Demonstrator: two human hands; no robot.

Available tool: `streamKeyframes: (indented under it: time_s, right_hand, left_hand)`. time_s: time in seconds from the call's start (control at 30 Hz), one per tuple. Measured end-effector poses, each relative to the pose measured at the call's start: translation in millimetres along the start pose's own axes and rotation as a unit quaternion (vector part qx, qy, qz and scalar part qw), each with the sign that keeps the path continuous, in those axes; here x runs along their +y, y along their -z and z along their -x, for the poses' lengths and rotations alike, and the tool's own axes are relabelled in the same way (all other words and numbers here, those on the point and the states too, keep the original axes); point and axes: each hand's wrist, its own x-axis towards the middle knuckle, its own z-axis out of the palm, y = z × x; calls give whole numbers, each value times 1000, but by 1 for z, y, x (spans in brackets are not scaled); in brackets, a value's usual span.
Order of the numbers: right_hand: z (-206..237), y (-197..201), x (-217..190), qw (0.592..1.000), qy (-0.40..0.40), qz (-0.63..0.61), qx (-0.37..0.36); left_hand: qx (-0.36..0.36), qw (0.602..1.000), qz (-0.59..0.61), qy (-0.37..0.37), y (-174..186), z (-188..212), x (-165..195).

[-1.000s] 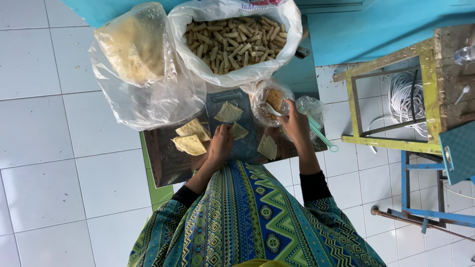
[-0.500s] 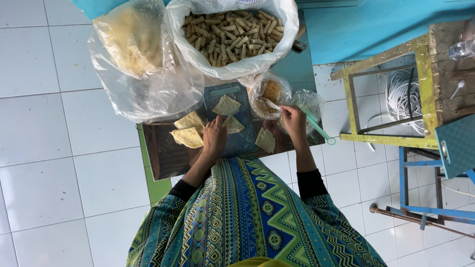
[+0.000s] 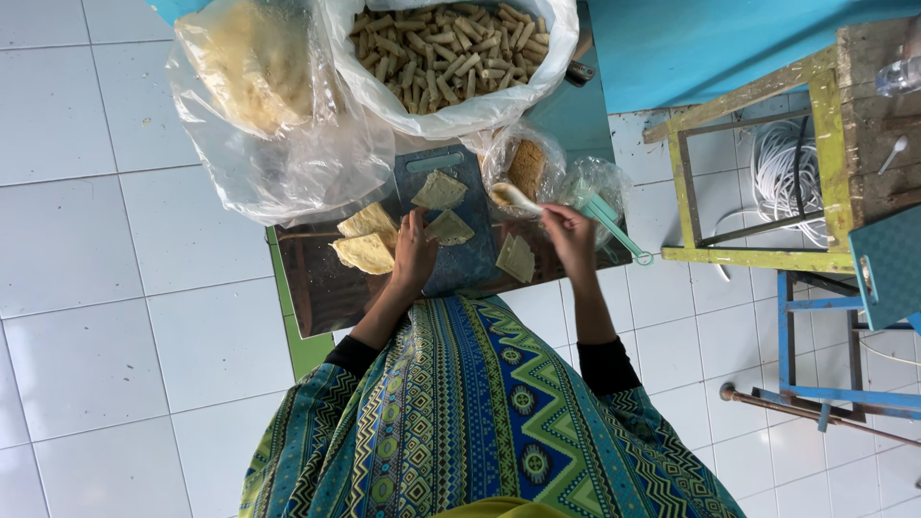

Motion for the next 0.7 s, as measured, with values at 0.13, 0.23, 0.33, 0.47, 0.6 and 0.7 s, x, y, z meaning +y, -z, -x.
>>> streamKeyframes:
  time_s: [0.13, 0.23, 0.33, 0.47, 0.6, 0.7]
  right_hand:
    - [19, -40, 17, 997, 18, 25, -70]
    - [25, -63, 21, 992, 35, -46, -109]
    - [32, -74, 20, 993, 83, 30, -85]
    - [42, -81, 7, 985, 137, 97, -46]
    - [53, -82, -5, 965, 218, 144, -31]
    - [58, -82, -7, 936, 283, 208, -22]
  left_hand:
    - [-6, 1000, 5, -12, 1, 2, 2]
    - [-5, 1000, 10, -16, 1, 1, 4]
    - [-2, 1000, -4, -18, -1, 0, 4]
    - [-6, 999, -22, -25, -2, 0, 4]
    - [-14, 1000, -5, -11, -3, 1, 2]
    - [-19, 1000, 8, -11, -4, 3, 2]
